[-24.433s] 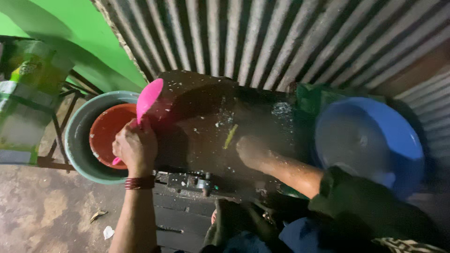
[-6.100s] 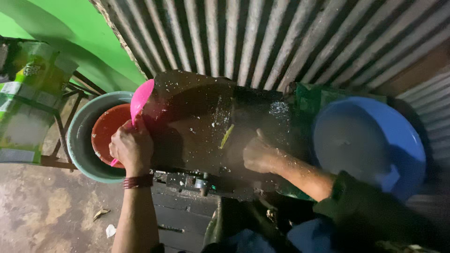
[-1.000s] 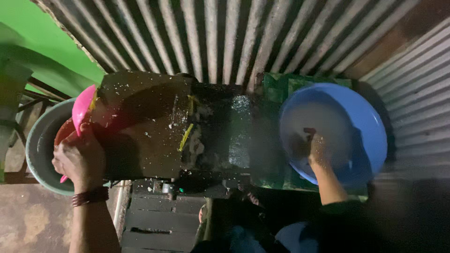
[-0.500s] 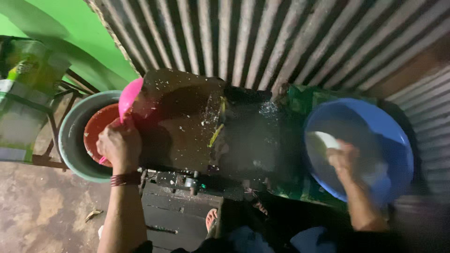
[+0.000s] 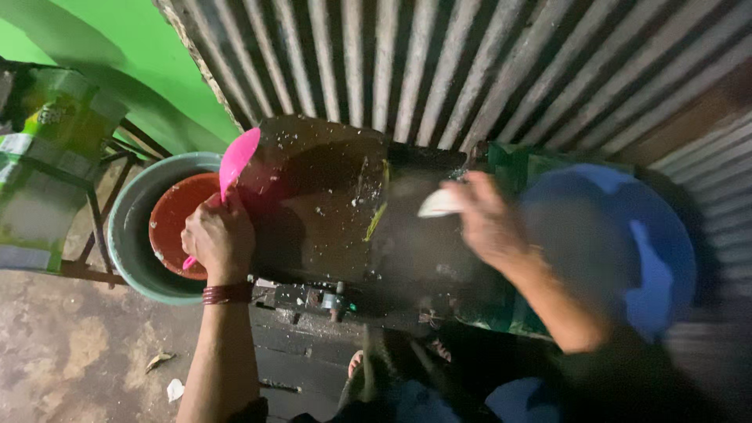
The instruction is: The person grates white coconut pieces on a manual grater, collecting the grated material into a blue basin. They repeatedly pick up coconut pieces, grate them, and place the finished pieces into the basin.
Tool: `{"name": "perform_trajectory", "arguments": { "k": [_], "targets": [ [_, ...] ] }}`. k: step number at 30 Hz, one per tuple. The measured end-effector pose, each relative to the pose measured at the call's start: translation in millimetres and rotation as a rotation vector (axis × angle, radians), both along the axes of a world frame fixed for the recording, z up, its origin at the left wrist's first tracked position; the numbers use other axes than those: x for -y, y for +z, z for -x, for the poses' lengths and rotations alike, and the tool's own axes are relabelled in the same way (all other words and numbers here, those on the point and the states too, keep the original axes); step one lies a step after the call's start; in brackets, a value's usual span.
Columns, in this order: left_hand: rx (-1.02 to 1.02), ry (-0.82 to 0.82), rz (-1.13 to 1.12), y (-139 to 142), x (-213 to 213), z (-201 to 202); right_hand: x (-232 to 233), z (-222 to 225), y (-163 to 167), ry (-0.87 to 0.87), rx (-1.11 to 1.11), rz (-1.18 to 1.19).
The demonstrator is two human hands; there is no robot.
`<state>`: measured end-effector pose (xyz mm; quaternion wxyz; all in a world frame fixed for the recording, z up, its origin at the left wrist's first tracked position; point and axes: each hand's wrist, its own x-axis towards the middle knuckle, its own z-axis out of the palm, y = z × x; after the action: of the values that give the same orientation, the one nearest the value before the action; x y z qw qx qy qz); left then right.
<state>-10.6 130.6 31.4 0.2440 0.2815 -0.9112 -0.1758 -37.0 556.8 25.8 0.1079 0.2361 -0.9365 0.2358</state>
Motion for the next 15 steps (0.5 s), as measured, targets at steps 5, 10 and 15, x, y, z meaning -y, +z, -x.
{"name": "perform_trajectory", "arguments": {
  "k": [5,10,15],
  "targets": [
    [0.054,-0.015,0.029,2,0,0,71,8,-3,0.154,0.278,-0.722],
    [0.001,-0.008,-0.03,4,-1,-2,72,7,12,0.059,0.461,-0.499],
    [0.049,0.003,-0.002,8,-3,-6,72,11,6,0.118,0.232,-0.159]
  ]
}}
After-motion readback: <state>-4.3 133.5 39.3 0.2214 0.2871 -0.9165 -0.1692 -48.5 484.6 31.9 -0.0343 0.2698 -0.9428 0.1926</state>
